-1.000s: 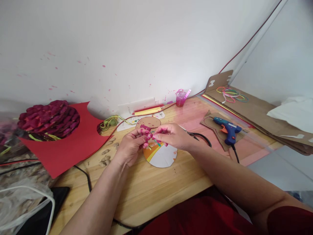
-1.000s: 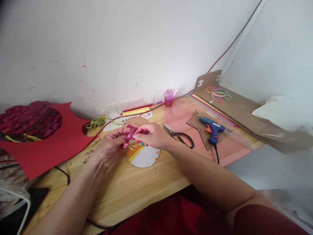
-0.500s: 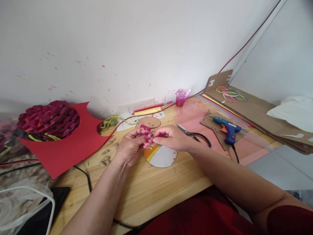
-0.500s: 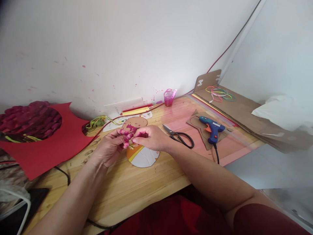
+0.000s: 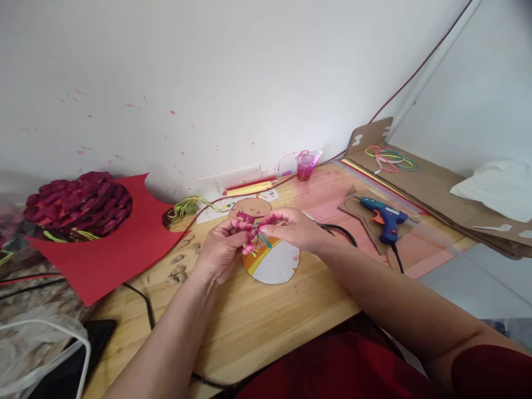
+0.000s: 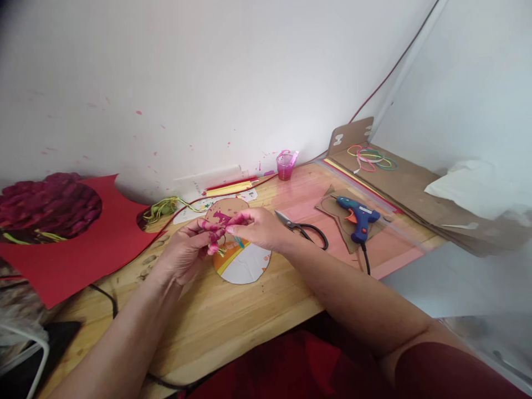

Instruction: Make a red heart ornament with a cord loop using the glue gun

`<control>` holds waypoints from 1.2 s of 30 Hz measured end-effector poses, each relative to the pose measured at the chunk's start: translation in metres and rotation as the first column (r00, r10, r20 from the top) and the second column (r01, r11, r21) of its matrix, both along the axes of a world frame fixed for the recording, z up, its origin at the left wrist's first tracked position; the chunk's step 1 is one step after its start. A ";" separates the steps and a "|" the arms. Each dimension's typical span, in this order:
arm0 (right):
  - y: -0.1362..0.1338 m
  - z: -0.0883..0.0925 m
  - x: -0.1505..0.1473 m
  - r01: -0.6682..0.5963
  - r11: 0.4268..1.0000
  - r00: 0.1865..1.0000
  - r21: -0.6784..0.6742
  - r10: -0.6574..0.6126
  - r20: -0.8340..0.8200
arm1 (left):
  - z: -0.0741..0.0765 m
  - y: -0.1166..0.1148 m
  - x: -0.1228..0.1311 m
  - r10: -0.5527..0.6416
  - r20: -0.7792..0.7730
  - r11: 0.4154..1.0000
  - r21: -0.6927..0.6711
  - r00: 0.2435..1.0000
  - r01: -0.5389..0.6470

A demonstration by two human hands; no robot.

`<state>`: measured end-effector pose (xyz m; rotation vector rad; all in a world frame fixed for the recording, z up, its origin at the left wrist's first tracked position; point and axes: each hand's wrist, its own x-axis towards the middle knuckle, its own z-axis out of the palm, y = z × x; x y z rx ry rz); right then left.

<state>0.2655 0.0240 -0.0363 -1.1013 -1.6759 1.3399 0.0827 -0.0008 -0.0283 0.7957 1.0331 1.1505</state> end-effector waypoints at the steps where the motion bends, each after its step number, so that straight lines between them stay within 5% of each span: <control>1: 0.001 -0.001 0.000 0.008 1.000 1.000 -0.014 -0.008 -0.017 | 0.000 0.000 0.000 -0.001 -0.017 1.000 0.001 1.000 0.001; 11: -0.003 0.001 -0.006 0.099 0.994 0.995 -0.046 -0.098 0.029 | 0.001 -0.005 0.007 0.024 -0.160 0.999 0.051 0.987 -0.016; 21: -0.002 0.002 -0.006 0.011 0.996 0.979 -0.093 -0.030 -0.203 | -0.003 -0.008 0.007 0.114 -0.151 0.983 0.159 0.982 -0.089; 36: 0.001 -0.005 -0.005 -0.048 0.993 0.982 -0.105 0.028 -0.186 | -0.005 -0.008 0.006 0.090 -0.196 0.980 0.190 0.976 -0.052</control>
